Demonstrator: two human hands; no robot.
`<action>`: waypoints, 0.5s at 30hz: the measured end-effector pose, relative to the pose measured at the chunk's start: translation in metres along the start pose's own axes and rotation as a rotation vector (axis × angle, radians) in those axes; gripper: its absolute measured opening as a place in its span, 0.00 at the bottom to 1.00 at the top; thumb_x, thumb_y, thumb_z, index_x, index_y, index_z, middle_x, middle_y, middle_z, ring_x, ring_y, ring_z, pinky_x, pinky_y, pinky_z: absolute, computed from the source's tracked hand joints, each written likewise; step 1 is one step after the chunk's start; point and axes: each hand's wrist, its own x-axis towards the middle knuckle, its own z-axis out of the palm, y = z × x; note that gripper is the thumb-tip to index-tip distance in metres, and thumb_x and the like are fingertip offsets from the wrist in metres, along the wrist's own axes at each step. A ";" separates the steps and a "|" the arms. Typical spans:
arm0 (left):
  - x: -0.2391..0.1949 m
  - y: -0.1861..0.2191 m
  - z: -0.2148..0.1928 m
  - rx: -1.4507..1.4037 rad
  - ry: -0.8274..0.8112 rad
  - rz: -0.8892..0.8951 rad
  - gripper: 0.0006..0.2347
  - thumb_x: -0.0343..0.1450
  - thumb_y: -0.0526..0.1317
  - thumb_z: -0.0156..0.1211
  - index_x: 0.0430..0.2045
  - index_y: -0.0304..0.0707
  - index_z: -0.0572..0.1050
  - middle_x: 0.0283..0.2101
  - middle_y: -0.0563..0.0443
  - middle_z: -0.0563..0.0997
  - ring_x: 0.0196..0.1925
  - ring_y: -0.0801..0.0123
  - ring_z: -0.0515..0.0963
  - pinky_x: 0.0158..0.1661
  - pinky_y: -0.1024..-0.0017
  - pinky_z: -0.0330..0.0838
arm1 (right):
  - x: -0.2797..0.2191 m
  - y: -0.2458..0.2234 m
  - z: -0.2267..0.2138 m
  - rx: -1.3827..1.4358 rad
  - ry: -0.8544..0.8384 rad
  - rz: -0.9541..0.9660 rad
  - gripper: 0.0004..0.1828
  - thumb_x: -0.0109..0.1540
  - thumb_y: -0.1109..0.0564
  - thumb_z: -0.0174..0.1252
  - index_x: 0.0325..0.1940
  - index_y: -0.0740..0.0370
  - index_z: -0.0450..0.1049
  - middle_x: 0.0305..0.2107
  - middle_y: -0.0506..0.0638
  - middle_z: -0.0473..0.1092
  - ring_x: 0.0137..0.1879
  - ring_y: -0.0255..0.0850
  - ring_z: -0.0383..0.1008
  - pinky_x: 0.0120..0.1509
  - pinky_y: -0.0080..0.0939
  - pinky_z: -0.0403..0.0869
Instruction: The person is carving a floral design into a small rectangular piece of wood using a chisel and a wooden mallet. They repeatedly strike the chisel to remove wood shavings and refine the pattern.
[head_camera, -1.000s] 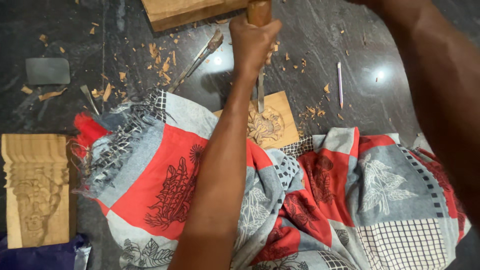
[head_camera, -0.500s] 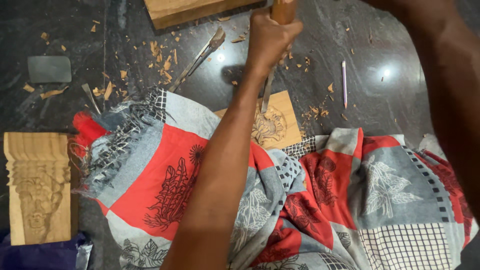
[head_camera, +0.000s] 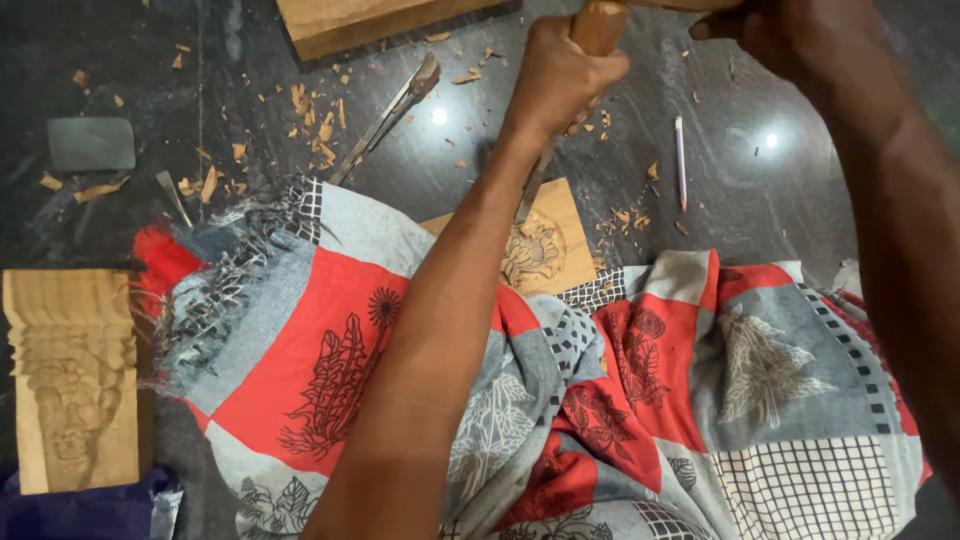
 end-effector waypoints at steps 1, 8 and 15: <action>0.002 0.001 0.002 0.023 -0.013 -0.009 0.07 0.62 0.35 0.66 0.15 0.36 0.72 0.11 0.56 0.71 0.08 0.77 0.70 0.09 0.74 0.61 | -0.001 0.001 -0.001 0.010 0.003 -0.001 0.16 0.63 0.51 0.65 0.49 0.65 0.77 0.40 0.53 0.77 0.45 0.47 0.79 0.50 0.49 0.80; 0.003 0.001 0.008 0.045 -0.138 -0.092 0.06 0.61 0.36 0.65 0.18 0.37 0.74 0.11 0.54 0.72 0.07 0.75 0.70 0.08 0.73 0.61 | -0.010 0.006 -0.005 0.125 0.032 0.017 0.17 0.64 0.51 0.65 0.50 0.65 0.77 0.41 0.53 0.78 0.46 0.47 0.79 0.52 0.49 0.80; 0.007 -0.003 0.014 0.052 -0.154 -0.152 0.06 0.60 0.35 0.65 0.18 0.33 0.74 0.10 0.54 0.72 0.07 0.76 0.69 0.08 0.73 0.59 | -0.017 0.013 -0.002 0.270 0.049 0.048 0.17 0.64 0.51 0.65 0.50 0.65 0.76 0.42 0.53 0.78 0.47 0.47 0.79 0.53 0.49 0.80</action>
